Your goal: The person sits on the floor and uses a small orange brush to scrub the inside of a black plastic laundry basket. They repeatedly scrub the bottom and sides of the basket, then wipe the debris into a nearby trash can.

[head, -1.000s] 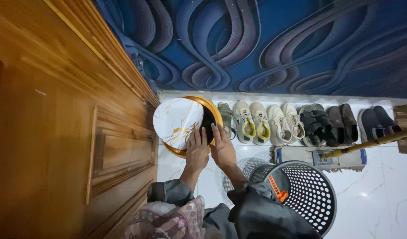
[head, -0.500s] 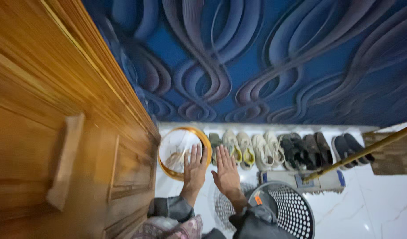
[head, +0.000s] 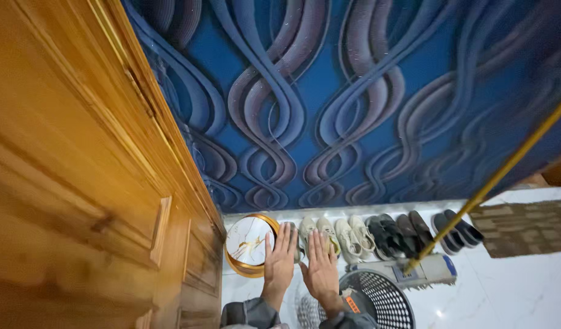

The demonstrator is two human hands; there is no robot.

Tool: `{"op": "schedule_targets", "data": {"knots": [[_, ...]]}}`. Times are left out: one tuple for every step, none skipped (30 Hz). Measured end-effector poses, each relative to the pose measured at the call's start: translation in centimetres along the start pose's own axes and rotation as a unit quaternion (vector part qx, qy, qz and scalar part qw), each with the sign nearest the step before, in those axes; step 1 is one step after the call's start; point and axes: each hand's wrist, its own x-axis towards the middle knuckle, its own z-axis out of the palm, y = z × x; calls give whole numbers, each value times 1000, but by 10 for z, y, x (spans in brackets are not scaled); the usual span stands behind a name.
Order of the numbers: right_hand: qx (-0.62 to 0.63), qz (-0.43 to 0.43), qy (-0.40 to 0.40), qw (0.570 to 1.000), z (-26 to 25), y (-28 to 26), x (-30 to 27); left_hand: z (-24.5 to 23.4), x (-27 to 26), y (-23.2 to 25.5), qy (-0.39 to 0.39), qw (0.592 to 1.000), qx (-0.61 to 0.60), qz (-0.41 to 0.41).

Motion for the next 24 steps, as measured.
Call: {"op": "schedule_targets", "data": {"knots": [[2,10,6,1000,-6,0,-5,-7,0,3,18,1000,10,-2],[5,21,11,1000,-11,0,-8,-15,2,5,37,999,19,-3],[8,30,13,999,-17,0,-15,-24,-1,11,52,998,28,-7],[11,30,41,999,-21,-1,-19,-34,-5,15,19,1000,0,-10],[12,30,70,997,-23,-3,-22,-42,-6,17,-13,999,-29,-13],[12,29,99,995,-26,-5,-26,-50,-9,20,-44,997,-59,-17],[13,39,104,994,-29,-8,-31,-58,-12,24,-42,998,-45,-18],[13,49,108,993,-33,-11,-36,-63,-12,28,-39,999,-32,-19],[14,60,117,991,-36,-14,-37,-69,-11,30,-33,999,-18,-17],[12,69,116,991,-39,-17,-38,-74,-10,30,-37,999,-25,-18],[9,81,113,990,-43,-20,-42,-78,-12,32,-44,998,-33,-18],[7,92,110,990,-45,-22,-46,-82,-14,33,-51,998,-41,-18],[6,95,117,989,-45,-24,-51,-83,-16,34,-42,998,-41,-14],[4,98,124,987,-45,-25,-54,-84,-16,34,-32,999,-42,-10],[3,99,130,987,-49,-26,-57,-87,-18,37,-24,999,-41,-8],[-9,95,142,985,-54,-24,-61,-90,-20,42,-24,999,-40,-6],[-21,93,155,983,-57,-25,-63,-93,-23,45,-25,999,-38,-2],[-32,90,168,981,-61,-25,-66,-95,-24,47,-26,999,-36,1],[-35,97,160,982,-65,-24,-70,-97,-26,49,-16,999,-35,12],[-38,104,152,982,-70,-22,-74,-98,-26,51,-6,999,-35,23],[-41,110,144,983,-74,-19,-76,-100,-26,54,5,999,-35,32],[-38,116,141,982,-79,-18,-79,-102,-26,57,-2,999,-30,42],[-34,120,138,982,-84,-16,-82,-105,-26,59,-8,998,-25,50],[-31,125,135,982,-88,-13,-85,-108,-25,62,-14,998,-19,58]]}}
